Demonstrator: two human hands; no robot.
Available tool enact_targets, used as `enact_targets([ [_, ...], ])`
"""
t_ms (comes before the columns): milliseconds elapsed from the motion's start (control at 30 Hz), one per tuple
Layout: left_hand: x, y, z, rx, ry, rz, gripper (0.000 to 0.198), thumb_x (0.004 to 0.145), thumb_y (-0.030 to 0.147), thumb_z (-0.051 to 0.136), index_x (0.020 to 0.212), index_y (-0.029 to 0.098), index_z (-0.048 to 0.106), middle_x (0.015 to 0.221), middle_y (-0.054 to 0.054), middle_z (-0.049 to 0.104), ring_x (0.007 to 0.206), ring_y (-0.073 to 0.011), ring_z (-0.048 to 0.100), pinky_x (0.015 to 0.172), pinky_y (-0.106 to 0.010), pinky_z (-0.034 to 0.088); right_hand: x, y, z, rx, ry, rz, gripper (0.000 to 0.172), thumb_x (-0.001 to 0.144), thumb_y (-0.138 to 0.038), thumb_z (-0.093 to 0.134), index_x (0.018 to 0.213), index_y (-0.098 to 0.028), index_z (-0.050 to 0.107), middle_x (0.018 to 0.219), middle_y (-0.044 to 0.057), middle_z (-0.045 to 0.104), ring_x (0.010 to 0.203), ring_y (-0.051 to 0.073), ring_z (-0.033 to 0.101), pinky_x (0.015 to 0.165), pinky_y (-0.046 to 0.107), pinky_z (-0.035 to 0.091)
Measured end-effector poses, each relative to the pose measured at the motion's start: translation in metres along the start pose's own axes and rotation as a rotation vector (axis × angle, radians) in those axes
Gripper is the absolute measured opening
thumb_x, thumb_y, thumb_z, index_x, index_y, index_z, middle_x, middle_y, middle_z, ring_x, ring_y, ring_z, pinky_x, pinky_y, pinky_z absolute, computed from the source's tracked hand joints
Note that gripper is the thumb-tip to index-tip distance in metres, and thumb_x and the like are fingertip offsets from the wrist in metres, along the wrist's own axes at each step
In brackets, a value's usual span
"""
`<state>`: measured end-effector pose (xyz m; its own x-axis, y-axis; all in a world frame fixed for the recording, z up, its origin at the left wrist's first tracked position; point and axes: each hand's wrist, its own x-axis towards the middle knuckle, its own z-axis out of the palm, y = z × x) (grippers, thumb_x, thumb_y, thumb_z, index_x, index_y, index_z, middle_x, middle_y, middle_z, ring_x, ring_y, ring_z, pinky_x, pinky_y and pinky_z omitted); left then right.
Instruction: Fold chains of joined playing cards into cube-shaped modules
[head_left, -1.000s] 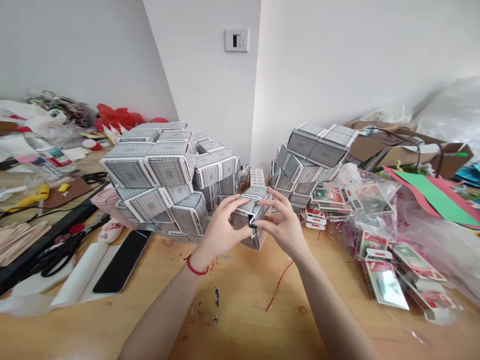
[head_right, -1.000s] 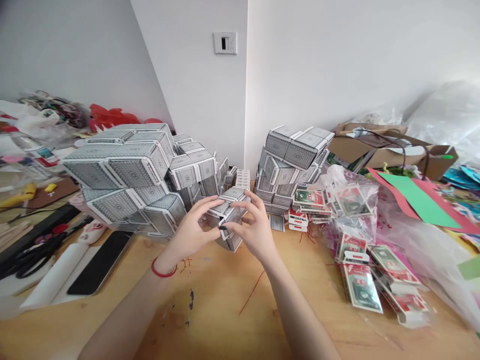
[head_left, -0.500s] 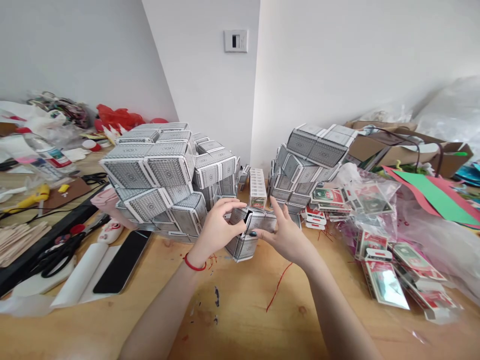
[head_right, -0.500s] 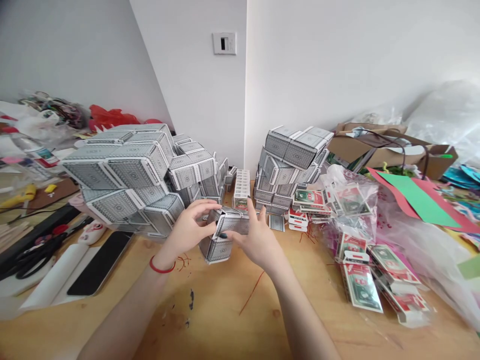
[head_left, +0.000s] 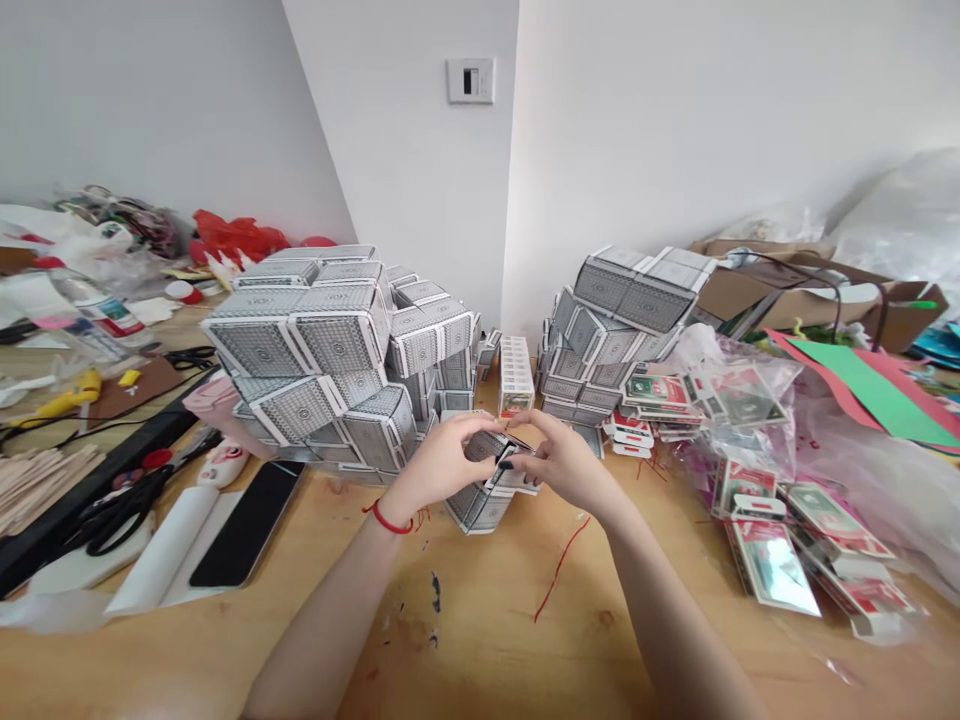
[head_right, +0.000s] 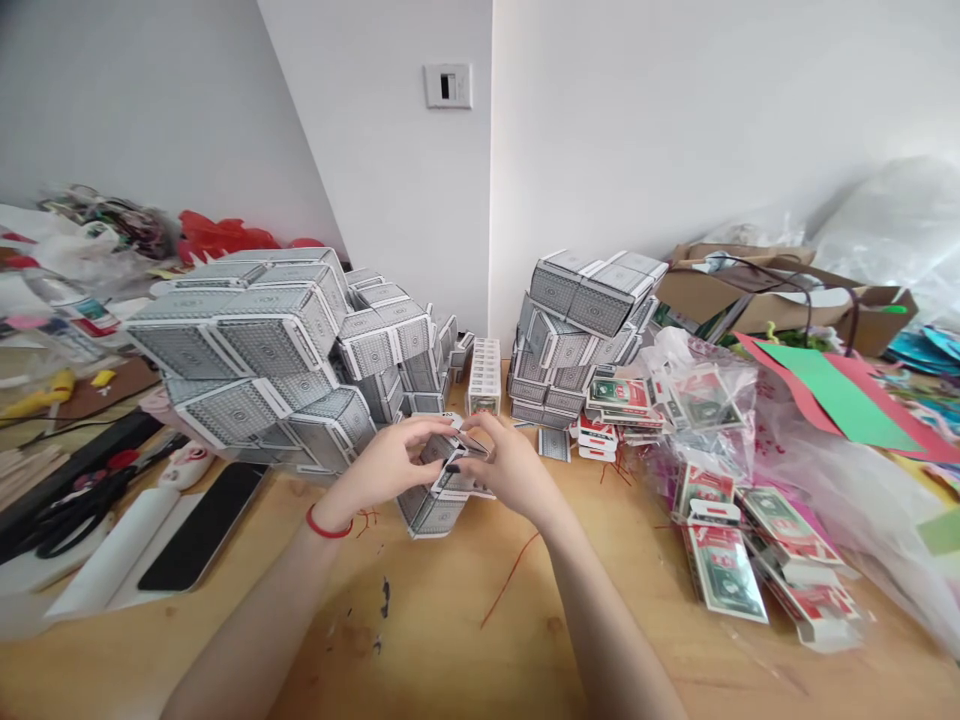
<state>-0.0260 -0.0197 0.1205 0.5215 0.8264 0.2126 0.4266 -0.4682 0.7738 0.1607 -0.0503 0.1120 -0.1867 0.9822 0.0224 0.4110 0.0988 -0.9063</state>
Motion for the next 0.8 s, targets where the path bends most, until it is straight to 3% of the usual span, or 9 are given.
enact_targets([
  [100, -0.001, 0.005, 0.000, 0.026, -0.004, 0.018, 0.043, 0.066, 0.011, 0.058, 0.107, 0.022, 0.062, 0.120, -0.003, 0.060, 0.107, -0.0185, 0.058, 0.094, -0.031, 0.045, -0.002, -0.002, -0.002, -0.002, -0.003, -0.114, 0.014, 0.075, -0.021, 0.058, 0.088, -0.021, 0.053, 0.110, 0.003, 0.051, 0.047, 0.003, 0.050, 0.049, 0.022, 0.044],
  [267, -0.002, 0.011, -0.002, 0.113, -0.014, 0.044, 0.040, 0.065, 0.010, 0.058, 0.104, 0.022, 0.062, 0.113, -0.002, 0.064, 0.103, -0.0183, 0.059, 0.090, -0.030, 0.046, -0.003, -0.006, 0.004, -0.038, -0.073, -0.137, 0.005, 0.077, -0.018, 0.053, 0.082, -0.020, 0.052, 0.104, 0.003, 0.050, 0.057, 0.006, 0.051, 0.057, 0.024, 0.044],
  [567, -0.002, 0.016, 0.000, 0.198, -0.044, 0.088, 0.039, 0.064, 0.009, 0.057, 0.100, 0.021, 0.062, 0.111, -0.003, 0.064, 0.103, -0.0194, 0.058, 0.093, -0.031, 0.044, -0.006, -0.017, 0.008, -0.217, 0.071, -0.171, 0.006, 0.070, -0.013, 0.056, 0.071, -0.019, 0.054, 0.086, 0.001, 0.055, 0.075, 0.013, 0.052, 0.070, 0.027, 0.041],
  [800, -0.003, 0.010, -0.003, 0.169, -0.124, 0.098, 0.040, 0.072, 0.013, 0.054, 0.111, 0.021, 0.060, 0.121, -0.004, 0.060, 0.113, -0.0201, 0.054, 0.099, -0.034, 0.041, -0.007, -0.015, 0.006, -0.176, 0.036, -0.161, 0.006, 0.072, -0.014, 0.054, 0.068, -0.019, 0.054, 0.093, 0.003, 0.058, 0.075, 0.014, 0.056, 0.070, 0.028, 0.042],
])
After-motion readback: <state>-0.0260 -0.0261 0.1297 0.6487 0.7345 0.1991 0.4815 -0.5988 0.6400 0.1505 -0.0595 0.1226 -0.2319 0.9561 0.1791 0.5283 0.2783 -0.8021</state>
